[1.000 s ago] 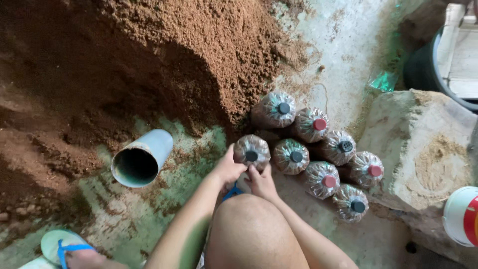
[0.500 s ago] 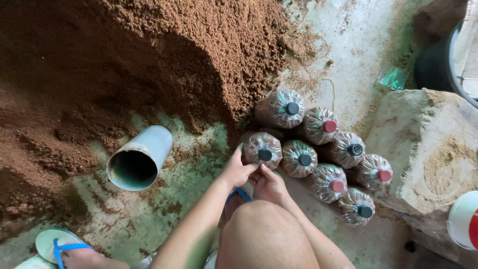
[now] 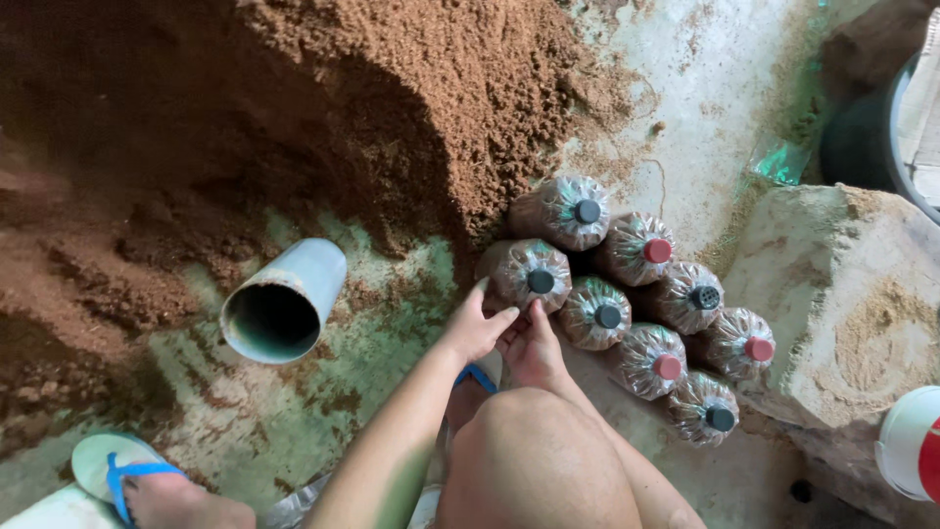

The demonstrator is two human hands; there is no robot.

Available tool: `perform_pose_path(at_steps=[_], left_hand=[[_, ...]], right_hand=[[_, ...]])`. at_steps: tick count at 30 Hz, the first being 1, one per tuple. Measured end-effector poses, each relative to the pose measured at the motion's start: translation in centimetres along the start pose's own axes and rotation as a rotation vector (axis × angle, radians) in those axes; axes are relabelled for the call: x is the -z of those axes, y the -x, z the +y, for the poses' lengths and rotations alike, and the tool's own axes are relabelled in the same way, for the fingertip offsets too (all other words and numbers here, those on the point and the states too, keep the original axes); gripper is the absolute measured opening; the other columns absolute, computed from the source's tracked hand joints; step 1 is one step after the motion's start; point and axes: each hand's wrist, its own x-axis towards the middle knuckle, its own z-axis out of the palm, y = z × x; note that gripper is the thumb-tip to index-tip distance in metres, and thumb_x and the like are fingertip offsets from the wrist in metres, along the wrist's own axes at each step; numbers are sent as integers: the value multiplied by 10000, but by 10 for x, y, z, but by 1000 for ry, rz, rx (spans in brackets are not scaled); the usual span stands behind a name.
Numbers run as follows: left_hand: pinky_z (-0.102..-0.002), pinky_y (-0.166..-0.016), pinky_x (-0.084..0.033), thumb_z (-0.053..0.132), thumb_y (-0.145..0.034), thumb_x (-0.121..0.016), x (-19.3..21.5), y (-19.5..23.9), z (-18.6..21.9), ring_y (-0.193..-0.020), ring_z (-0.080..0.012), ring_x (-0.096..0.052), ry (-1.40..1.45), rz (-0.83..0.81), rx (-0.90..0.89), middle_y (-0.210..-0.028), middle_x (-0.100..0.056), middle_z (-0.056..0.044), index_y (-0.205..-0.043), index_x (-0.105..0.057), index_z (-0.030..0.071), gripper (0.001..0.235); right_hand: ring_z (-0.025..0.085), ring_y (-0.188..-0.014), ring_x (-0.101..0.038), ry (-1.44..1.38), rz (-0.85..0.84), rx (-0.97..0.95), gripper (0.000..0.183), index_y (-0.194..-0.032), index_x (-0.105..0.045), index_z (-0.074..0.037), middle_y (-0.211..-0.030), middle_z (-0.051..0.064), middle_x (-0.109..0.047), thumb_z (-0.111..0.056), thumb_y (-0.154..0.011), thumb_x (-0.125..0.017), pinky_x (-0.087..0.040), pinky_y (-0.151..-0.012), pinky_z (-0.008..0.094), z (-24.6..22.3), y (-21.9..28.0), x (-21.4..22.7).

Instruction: The person sits on the floor and fills small clear plastic bags with soil from a large pile using a cylindrical metal tube as a funnel. They then tie the bags closed and place them aside.

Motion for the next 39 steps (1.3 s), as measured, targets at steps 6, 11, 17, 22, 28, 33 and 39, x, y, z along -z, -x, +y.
perform_pose_path(at_steps=[6,11,17,22,28,33,39], left_hand=[[-411,-1177,-427,550,-924,-644,41,18,-56,-1435,-234,-496,-54,78,58,-1535,-559,-48,-1534,-485,281,686],[-400,-1144,-454,508,-927,-629,89,83,-84,-1401,-212,-535,-17,186,85,-1516,-576,-45,-1513,-514,281,639],[-443,-1178,-403,509,-892,-658,130,109,-149,-1434,-271,-493,-5,185,33,-1507,-569,-123,-1501,-523,206,694],[-482,-1219,-353,463,-904,-644,174,184,-119,-1452,-360,-463,-20,273,-16,-1511,-541,-220,-1495,-512,105,704],[-427,-1207,-377,604,-802,-684,222,227,-104,-1430,-257,-507,-98,480,43,-1472,-610,-57,-1478,-535,259,774],[-490,-1155,-442,416,-755,-709,199,241,-133,-1376,-348,-548,-242,454,225,-1464,-593,-153,-1477,-524,177,783],[-465,-1151,-452,453,-822,-682,163,179,-238,-1378,-316,-554,-99,478,265,-1448,-614,-124,-1469,-564,149,724]], right_hand=[[497,-1443,-426,299,19,-301,1117,-1648,-170,-88,-1631,273,-340,-898,-893,-323,-415,-1063,647,-13,6,-5],[388,-1021,-707,571,-277,-263,541,-1443,-516,-43,-1296,240,-680,-378,-1018,-540,-580,-806,528,-64,3,-27],[417,-1147,-678,996,-505,105,372,-1324,-611,114,-1278,290,-677,-112,-1046,-510,-556,-900,522,-123,79,-204],[348,-1189,-682,1427,-721,139,375,-1305,-672,92,-1282,257,-716,-21,-950,-623,-558,-954,472,-94,155,-331],[159,-1113,-738,2180,-965,250,464,-1294,-727,-253,-1225,-27,-778,-412,-860,-768,-583,-943,364,9,161,-382],[169,-964,-758,1935,-1000,116,444,-1303,-731,-209,-1108,16,-796,-395,-901,-752,-566,-878,337,96,139,-339],[266,-984,-749,2373,-909,342,391,-1108,-775,-379,-953,-1,-787,-615,-804,-704,-597,-884,402,176,-2,-208]])
